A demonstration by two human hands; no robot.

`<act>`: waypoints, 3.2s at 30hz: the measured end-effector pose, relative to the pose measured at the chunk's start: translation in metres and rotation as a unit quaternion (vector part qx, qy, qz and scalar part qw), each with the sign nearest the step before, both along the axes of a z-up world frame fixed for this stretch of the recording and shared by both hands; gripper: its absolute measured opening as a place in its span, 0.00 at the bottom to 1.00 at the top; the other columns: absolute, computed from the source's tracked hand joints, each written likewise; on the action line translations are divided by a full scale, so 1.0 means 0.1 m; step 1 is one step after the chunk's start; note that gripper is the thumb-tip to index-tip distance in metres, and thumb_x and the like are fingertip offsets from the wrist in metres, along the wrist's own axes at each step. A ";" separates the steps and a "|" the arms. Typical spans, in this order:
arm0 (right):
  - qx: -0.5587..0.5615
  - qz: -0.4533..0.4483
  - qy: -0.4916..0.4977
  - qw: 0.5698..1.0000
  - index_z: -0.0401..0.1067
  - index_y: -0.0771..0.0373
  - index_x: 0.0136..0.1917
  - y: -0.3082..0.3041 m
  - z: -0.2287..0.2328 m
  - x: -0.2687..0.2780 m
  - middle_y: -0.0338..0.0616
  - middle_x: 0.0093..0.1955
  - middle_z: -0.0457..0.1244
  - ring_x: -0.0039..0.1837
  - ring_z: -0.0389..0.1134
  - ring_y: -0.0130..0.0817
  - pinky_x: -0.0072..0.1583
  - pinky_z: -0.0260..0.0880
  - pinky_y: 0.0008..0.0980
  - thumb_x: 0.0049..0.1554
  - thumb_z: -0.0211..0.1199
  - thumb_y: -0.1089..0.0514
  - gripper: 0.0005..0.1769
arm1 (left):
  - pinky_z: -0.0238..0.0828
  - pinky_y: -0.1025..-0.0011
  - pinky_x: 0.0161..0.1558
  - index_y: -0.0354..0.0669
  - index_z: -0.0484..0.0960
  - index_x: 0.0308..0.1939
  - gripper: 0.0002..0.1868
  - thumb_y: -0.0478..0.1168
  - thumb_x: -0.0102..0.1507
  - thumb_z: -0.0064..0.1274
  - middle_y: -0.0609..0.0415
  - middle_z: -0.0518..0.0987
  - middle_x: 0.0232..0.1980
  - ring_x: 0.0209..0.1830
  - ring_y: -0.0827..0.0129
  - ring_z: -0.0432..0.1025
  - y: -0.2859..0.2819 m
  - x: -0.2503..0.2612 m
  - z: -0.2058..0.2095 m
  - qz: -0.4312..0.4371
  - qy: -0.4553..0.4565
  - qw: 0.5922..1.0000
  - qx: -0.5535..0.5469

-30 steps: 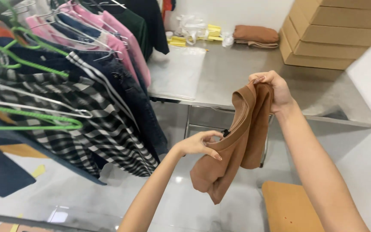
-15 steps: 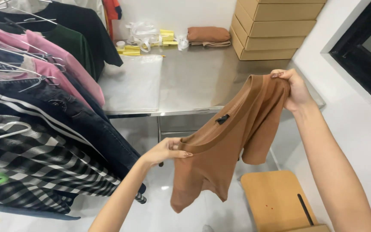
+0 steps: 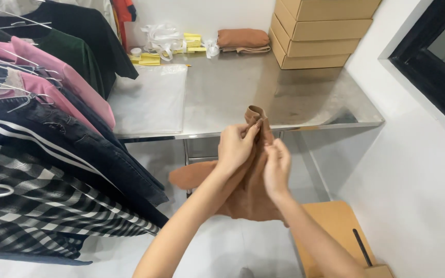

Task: Taking clothes off hangers and folding them on a table

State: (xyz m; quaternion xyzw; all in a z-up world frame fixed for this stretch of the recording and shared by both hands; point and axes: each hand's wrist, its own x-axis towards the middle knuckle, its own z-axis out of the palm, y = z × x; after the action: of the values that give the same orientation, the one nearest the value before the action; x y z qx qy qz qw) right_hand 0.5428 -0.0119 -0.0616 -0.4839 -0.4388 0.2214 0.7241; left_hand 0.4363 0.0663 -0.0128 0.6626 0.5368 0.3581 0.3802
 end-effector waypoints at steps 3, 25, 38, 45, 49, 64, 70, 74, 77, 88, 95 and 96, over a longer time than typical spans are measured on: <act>0.006 0.014 -0.075 0.997 0.66 0.59 0.49 -0.19 0.18 -0.42 0.38 0.45 0.59 0.54 0.62 0.32 0.60 0.63 0.32 0.72 0.47 0.58 0.10 | 0.74 0.56 0.40 0.47 0.89 0.30 0.35 0.68 0.73 0.42 0.48 0.83 0.24 0.33 0.55 0.80 0.05 0.08 -0.16 -0.034 -0.103 0.994 -0.015; -0.008 0.166 -0.189 0.968 0.83 0.59 0.49 0.46 0.62 0.79 0.33 0.42 0.69 0.48 0.65 0.22 0.52 0.70 0.31 0.68 0.68 0.60 0.05 | 0.73 0.45 0.41 0.51 0.76 0.55 0.22 0.60 0.69 0.60 0.44 0.78 0.27 0.35 0.37 0.79 -0.37 -1.10 0.59 -0.066 0.045 0.956 0.282; -0.084 0.212 -0.281 0.932 0.83 0.58 0.51 -0.14 1.76 1.07 0.30 0.42 0.67 0.47 0.62 0.22 0.52 0.68 0.26 0.71 0.63 0.63 0.09 | 0.87 0.62 0.32 0.41 0.78 0.56 0.10 0.37 0.77 0.41 0.39 0.81 0.50 0.32 0.46 0.84 -0.31 -0.92 -0.48 -0.165 -0.208 0.960 -0.095; -0.217 0.260 -0.102 0.935 0.80 0.60 0.62 -0.23 1.21 1.62 0.47 0.50 0.74 0.47 0.77 0.35 0.44 0.80 0.37 0.74 0.56 0.53 0.14 | 0.69 0.63 0.33 0.47 0.72 0.36 0.16 0.46 0.78 0.40 0.53 0.73 0.22 0.28 0.67 0.67 -0.17 -0.92 -0.61 -0.127 -0.063 0.989 0.044; -0.228 0.256 0.002 0.939 0.80 0.64 0.60 -0.29 1.06 1.63 0.53 0.51 0.74 0.47 0.78 0.40 0.44 0.81 0.44 0.74 0.57 0.52 0.15 | 0.67 0.74 0.35 0.46 0.73 0.35 0.14 0.42 0.76 0.47 0.58 0.69 0.25 0.35 0.79 0.64 -0.18 -0.91 -0.44 -0.144 -0.150 0.974 0.088; -0.217 0.124 -0.318 0.914 0.50 0.63 0.88 -0.69 0.80 1.00 0.67 0.68 0.59 0.72 0.64 0.67 0.64 0.74 0.58 0.59 0.73 0.55 0.52 | 0.71 0.50 0.71 0.64 0.19 0.87 0.55 0.30 0.72 0.44 0.30 0.78 0.62 0.64 0.50 0.77 -0.32 -0.58 0.59 -0.279 -0.132 0.951 0.020; -0.127 0.405 -0.274 0.863 0.29 0.63 0.90 -0.67 0.47 0.13 0.56 0.92 0.30 0.89 0.34 0.55 0.84 0.36 0.58 0.51 0.83 0.55 0.74 | 0.78 0.55 0.60 0.58 0.17 0.86 0.59 0.36 0.71 0.50 0.35 0.84 0.56 0.55 0.52 0.81 -0.41 -0.67 0.65 -0.234 -0.087 0.967 -0.054; -0.279 0.435 -0.180 0.837 0.83 0.56 0.61 -0.36 0.30 0.22 0.45 0.50 0.77 0.47 0.77 0.30 0.47 0.81 0.32 0.68 0.62 0.51 0.14 | 0.76 0.51 0.66 0.56 0.27 0.88 0.68 0.55 0.63 0.68 0.28 0.75 0.67 0.66 0.47 0.76 -0.31 -0.93 0.39 -0.109 -0.157 0.977 -0.098; -0.296 0.409 -0.199 0.840 0.84 0.58 0.61 -0.17 0.33 0.39 0.44 0.51 0.77 0.50 0.74 0.29 0.48 0.79 0.35 0.69 0.60 0.52 0.15 | 0.79 0.49 0.63 0.45 0.38 0.84 0.61 0.48 0.63 0.70 0.26 0.67 0.71 0.68 0.45 0.72 -0.30 -1.06 -0.34 -0.084 -0.292 0.950 -0.078; -0.410 0.438 -0.174 0.781 0.85 0.61 0.60 -0.07 0.84 0.88 0.48 0.46 0.77 0.41 0.76 0.34 0.38 0.79 0.36 0.66 0.65 0.50 0.17 | 0.80 0.66 0.44 0.46 0.84 0.47 0.11 0.47 0.76 0.53 0.55 0.84 0.38 0.39 0.74 0.77 -0.22 -0.73 -0.86 -0.214 -0.224 0.951 -0.027; -0.432 0.408 -0.151 0.790 0.86 0.64 0.50 -0.34 0.78 0.73 0.47 0.41 0.76 0.41 0.76 0.36 0.38 0.78 0.38 0.64 0.69 0.49 0.16 | 0.77 0.54 0.48 0.50 0.88 0.37 0.16 0.56 0.68 0.61 0.48 0.84 0.32 0.39 0.50 0.80 0.21 -0.63 -0.37 -0.251 0.161 0.954 0.005; -0.428 0.406 -0.161 0.791 0.86 0.64 0.49 -0.37 0.72 0.71 0.46 0.42 0.76 0.42 0.76 0.36 0.38 0.78 0.38 0.66 0.66 0.47 0.18 | 0.79 0.57 0.47 0.55 0.90 0.35 0.17 0.60 0.65 0.63 0.54 0.85 0.30 0.38 0.55 0.82 0.27 -0.62 -0.33 -0.251 0.217 0.943 0.000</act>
State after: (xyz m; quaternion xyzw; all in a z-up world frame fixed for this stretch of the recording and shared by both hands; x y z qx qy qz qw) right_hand 0.6135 -0.0492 0.0108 -0.5501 -0.5656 0.5792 0.2050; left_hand 0.3743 0.0932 -0.0458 0.8378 0.4225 0.0985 0.3316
